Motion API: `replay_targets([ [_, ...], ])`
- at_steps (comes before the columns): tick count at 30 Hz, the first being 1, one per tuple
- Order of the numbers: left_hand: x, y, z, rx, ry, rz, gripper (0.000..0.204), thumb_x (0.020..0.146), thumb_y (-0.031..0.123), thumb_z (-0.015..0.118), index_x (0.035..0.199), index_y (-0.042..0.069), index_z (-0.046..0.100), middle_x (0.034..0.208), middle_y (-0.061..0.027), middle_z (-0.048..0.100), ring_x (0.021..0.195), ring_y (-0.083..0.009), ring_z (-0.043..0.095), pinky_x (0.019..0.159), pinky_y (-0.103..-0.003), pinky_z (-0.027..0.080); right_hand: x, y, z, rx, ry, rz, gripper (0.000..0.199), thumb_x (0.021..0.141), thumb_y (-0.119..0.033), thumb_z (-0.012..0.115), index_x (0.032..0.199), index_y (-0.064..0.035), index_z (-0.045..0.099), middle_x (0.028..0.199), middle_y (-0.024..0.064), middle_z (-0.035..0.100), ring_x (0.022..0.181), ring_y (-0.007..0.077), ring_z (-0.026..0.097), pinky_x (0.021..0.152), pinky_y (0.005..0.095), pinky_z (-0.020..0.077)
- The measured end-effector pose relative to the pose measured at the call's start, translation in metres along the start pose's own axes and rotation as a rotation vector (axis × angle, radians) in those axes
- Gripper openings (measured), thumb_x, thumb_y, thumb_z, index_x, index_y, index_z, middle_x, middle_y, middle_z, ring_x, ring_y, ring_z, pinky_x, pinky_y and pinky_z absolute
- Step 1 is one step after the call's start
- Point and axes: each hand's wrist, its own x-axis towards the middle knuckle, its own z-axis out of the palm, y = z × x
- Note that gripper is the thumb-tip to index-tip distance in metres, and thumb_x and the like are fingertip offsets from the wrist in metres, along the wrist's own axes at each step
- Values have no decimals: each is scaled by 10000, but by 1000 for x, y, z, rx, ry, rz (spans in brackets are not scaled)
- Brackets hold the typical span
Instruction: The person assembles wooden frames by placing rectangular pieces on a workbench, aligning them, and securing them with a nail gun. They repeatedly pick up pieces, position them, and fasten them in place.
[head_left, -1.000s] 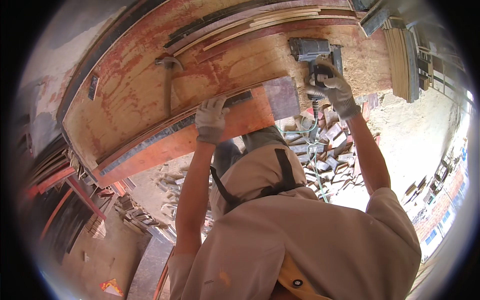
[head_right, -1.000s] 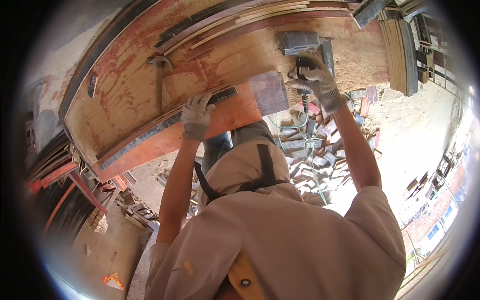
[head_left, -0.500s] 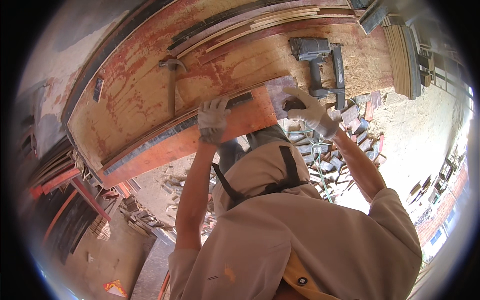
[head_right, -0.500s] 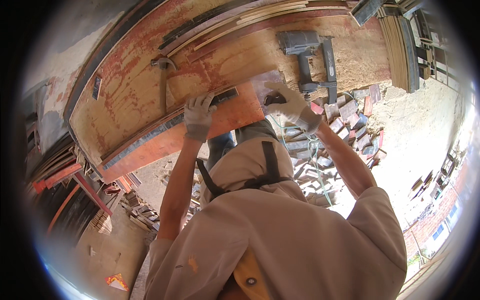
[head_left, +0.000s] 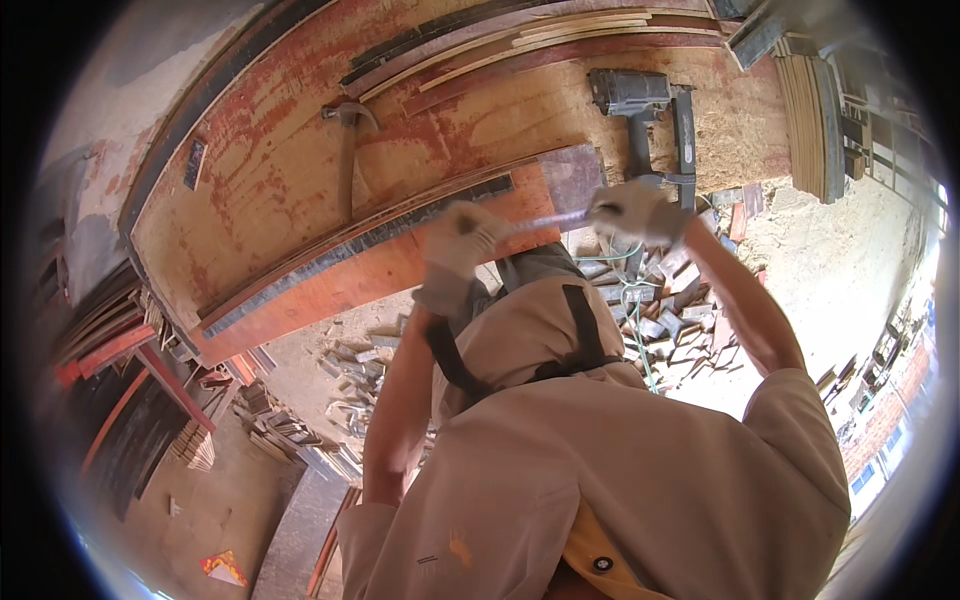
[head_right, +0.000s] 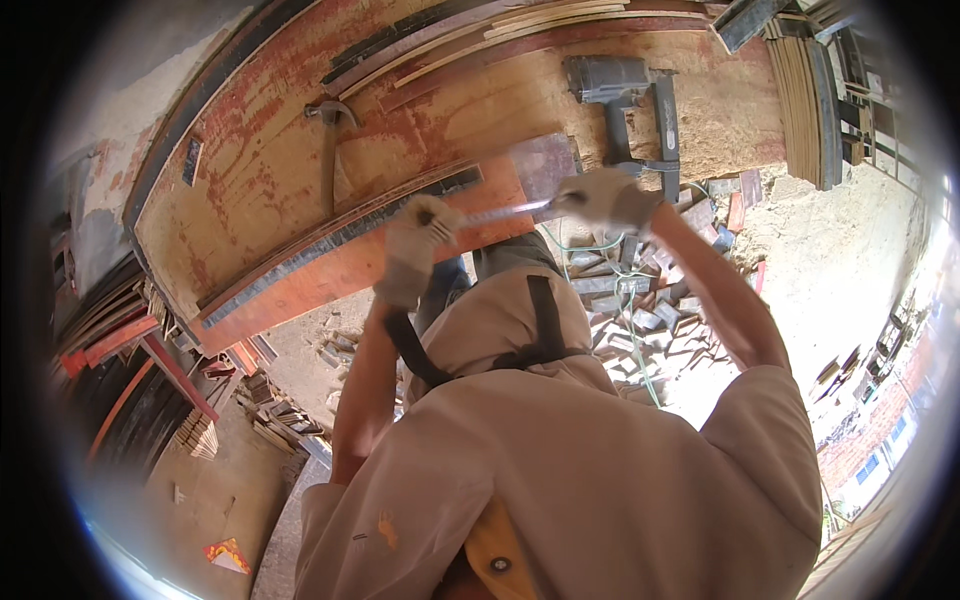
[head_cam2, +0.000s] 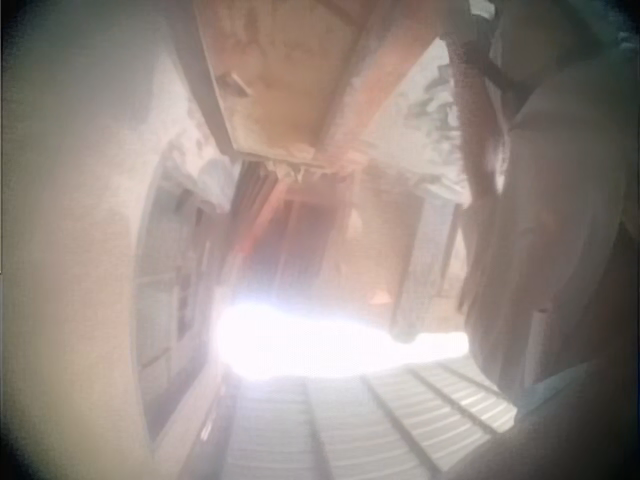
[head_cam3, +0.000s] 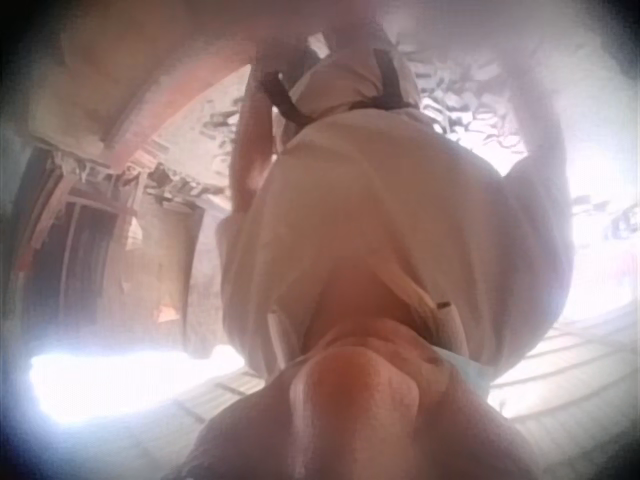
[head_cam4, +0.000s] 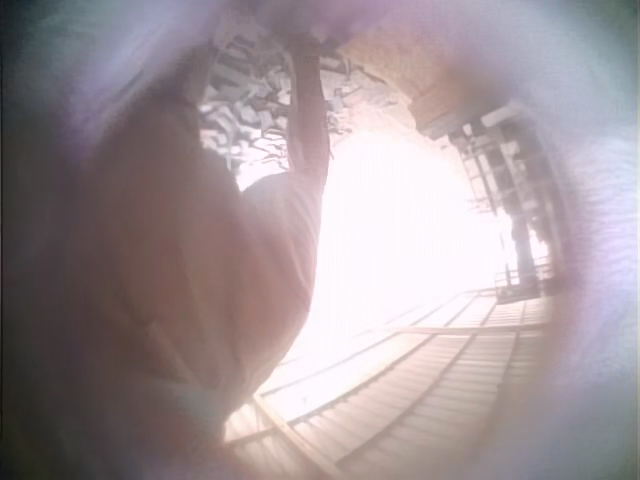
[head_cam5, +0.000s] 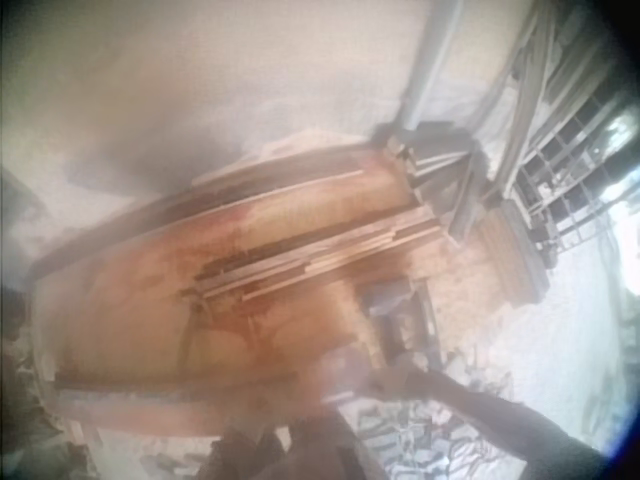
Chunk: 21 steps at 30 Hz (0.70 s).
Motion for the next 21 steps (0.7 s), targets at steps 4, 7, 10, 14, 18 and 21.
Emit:
replay_targets([
  [4,31,-15,-27,976,272,527,390,872,149,785,1238,70,679,1152,-63,697,1023,-240,649,943,-386,517,6,68,-53,-218,203,51,275,991,-369,607,971,-152,774,884,92,761,792,267,723,747,420,564],
  [7,48,-31,-46,1301,208,588,512,817,211,777,1313,119,685,1275,-90,670,1170,-337,608,1044,-485,466,19,87,-70,-450,242,9,257,983,-345,597,957,-142,753,870,123,733,815,325,704,762,451,551],
  [10,57,-44,-54,1313,143,487,510,815,234,761,1312,138,699,1295,-90,665,1198,-353,600,1052,-499,464,37,82,-69,-546,231,43,283,977,-371,580,951,-139,740,898,133,734,855,356,702,782,476,545],
  [14,60,-48,-55,1351,124,458,481,837,228,736,1307,131,701,1282,-92,671,1187,-348,609,1027,-484,488,60,69,-61,-579,227,45,333,969,-422,559,977,-148,748,961,143,748,942,360,715,859,501,543],
  [18,62,-44,-54,1393,115,424,487,854,231,709,1328,125,685,1274,-101,672,1181,-354,613,1018,-473,503,71,66,-59,-614,223,45,334,970,-415,554,981,-140,743,981,154,750,962,372,720,873,511,543],
  [21,61,-43,-56,1434,105,388,501,862,256,698,1345,125,671,1280,-105,669,1185,-353,612,1018,-465,509,74,66,-57,-576,199,47,337,979,-414,552,976,-131,736,1002,152,749,982,364,716,876,504,543],
])
